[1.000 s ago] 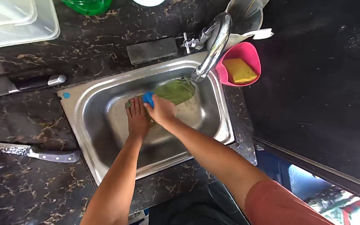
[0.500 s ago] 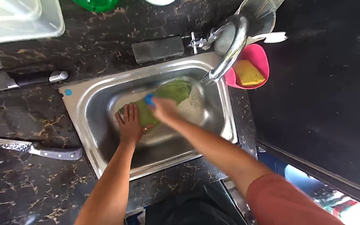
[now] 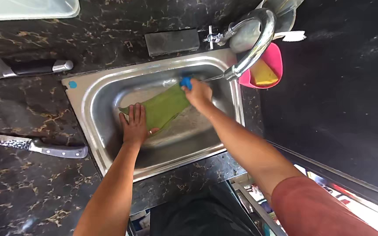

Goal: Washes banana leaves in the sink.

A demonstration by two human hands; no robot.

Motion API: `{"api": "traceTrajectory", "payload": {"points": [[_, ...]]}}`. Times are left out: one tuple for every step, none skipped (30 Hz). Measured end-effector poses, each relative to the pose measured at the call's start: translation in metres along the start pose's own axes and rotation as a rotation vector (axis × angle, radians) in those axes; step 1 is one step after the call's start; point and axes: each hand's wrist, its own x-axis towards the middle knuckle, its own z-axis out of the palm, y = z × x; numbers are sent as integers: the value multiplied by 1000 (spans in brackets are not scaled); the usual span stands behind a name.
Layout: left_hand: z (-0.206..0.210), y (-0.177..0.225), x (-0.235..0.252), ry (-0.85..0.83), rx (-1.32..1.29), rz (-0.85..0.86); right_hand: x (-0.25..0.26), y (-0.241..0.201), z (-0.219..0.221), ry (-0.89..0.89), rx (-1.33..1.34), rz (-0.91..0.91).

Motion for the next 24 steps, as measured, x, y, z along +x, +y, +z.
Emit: {"api": "traceTrajectory", "payload": {"points": [[0,0,0,-6,1,-4,-1,-2,-5,27,-11,48],[-2,0,2,-10,-3,-5,-7,-15,-4,45,-7,48],[-2,1,4,-19,-5,-7,-20,-34,6,38,10,-1],[-1,1,4,-33,-2,-5,-36,-54,26,17,26,-94],[0,0,3,-51,-4,0,-54,-72,49,-36,30,-211],[-1,-1,3,-67,-22,2,-65,-84,66,-105,23,-311],[-1,-1,4,-61,-27,4,-66,-84,71,-144,5,-366],[-1,-1,5,-44,-18,10,-57,-71,63,-126,-7,-365],[2,-1,3,-16,-25,17,-43,-47,48,-80,-9,-313],[4,-2,-1,-4,-28,20,-28,-20,30,-39,-15,-220],[2,-2,1,-10,-29,14,-12,3,12,6,-29,-130],[0,0,3,-16,-25,6,1,15,-3,51,-54,-68],[0,2,2,-28,-20,3,1,19,-9,80,-72,-24],[0,3,1,-33,-14,0,-8,11,-7,96,-61,-9],[0,2,3,-34,-7,-3,-21,-6,3,96,-22,-36],[0,1,3,-32,-4,2,-39,-27,21,62,26,-109],[1,0,2,-31,-6,10,-59,-45,44,12,52,-219],[2,0,1,-42,-6,15,-72,-56,67,-60,53,-332],[2,-1,2,-45,-17,19,-75,-57,80,-107,43,-423],[2,-1,4,-35,-10,24,-67,-48,78,-102,37,-451],[3,0,5,-16,-12,26,-52,-31,64,-51,29,-409],[6,0,2,-7,-26,22,-34,-8,42,-19,2,-314],[7,-2,0,1,-26,21,-19,11,20,0,-29,-203],[6,-2,2,10,-19,19,-3,23,0,38,-71,-107]]}}
